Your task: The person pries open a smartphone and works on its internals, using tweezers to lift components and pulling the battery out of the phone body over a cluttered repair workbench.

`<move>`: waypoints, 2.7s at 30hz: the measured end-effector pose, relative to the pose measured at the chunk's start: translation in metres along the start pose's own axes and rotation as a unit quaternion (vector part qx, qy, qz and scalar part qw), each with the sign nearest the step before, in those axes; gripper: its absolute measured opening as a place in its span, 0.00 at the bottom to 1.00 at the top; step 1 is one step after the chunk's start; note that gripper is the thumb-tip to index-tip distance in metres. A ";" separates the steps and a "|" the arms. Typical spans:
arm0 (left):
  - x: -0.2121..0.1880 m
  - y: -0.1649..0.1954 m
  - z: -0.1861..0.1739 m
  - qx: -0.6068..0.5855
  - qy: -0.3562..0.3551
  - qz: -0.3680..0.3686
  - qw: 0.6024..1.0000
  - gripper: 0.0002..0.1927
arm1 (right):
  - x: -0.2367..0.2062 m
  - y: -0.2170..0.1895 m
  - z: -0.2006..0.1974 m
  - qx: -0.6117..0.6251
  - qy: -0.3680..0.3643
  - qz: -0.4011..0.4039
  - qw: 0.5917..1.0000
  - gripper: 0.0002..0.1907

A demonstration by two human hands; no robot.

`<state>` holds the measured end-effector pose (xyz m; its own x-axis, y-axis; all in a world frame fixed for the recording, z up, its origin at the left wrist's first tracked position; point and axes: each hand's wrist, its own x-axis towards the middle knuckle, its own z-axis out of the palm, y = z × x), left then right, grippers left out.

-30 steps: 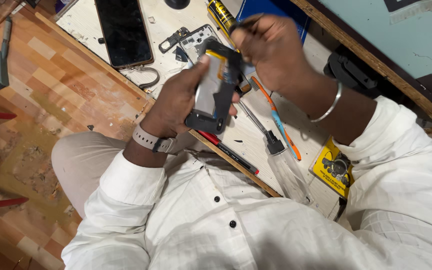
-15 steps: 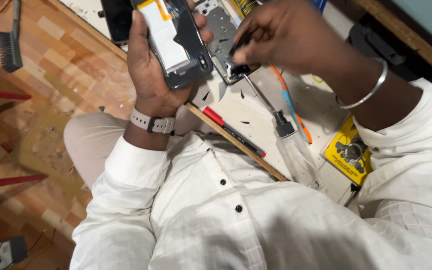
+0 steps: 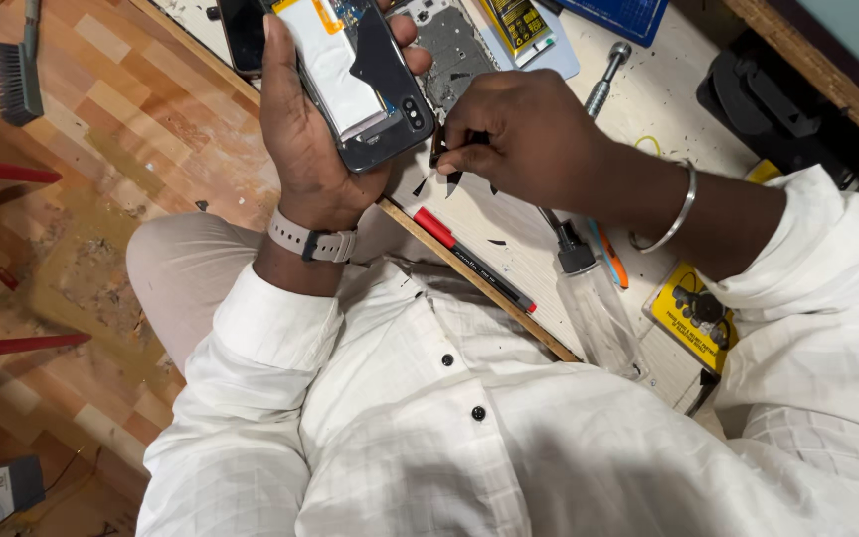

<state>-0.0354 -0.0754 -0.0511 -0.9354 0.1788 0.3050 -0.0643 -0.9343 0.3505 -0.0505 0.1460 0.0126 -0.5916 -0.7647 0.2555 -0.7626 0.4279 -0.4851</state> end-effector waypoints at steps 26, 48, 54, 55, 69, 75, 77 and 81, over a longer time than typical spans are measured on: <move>-0.005 -0.004 0.020 0.208 -0.013 -0.125 0.970 0.31 | -0.001 0.001 -0.037 -0.096 0.060 -0.154 0.982 0.18; -0.005 0.002 0.032 0.417 -0.084 -0.169 0.889 0.30 | -0.008 -0.023 -0.036 -0.171 0.024 -0.168 0.971 0.26; -0.006 0.002 0.037 0.437 -0.090 -0.148 0.883 0.29 | -0.007 -0.025 -0.034 -0.213 0.023 -0.179 0.960 0.25; -0.007 0.002 0.037 0.430 -0.083 -0.155 0.886 0.28 | -0.007 -0.025 -0.033 -0.223 0.021 -0.176 0.959 0.25; -0.010 0.000 0.037 0.439 -0.097 -0.141 0.882 0.24 | -0.006 -0.018 -0.030 -0.226 0.036 -0.212 0.950 0.26; -0.012 -0.003 0.021 0.533 -0.093 -0.021 0.841 0.29 | -0.004 -0.027 -0.043 -0.212 0.037 -0.190 0.958 0.24; -0.012 -0.003 0.019 0.455 -0.076 0.014 0.887 0.32 | -0.008 -0.031 -0.056 -0.173 0.095 -0.182 0.963 0.26; -0.009 -0.009 0.018 0.134 -0.015 -0.020 0.991 0.35 | -0.017 -0.033 -0.069 -0.210 -0.042 0.022 0.977 0.24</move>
<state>-0.0199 -0.0629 -0.0416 -0.9229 0.2271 0.3110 -0.0025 -0.8112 0.5848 -0.0330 0.1784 0.0821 -0.6168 -0.7698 0.1641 -0.7868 0.6083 -0.1040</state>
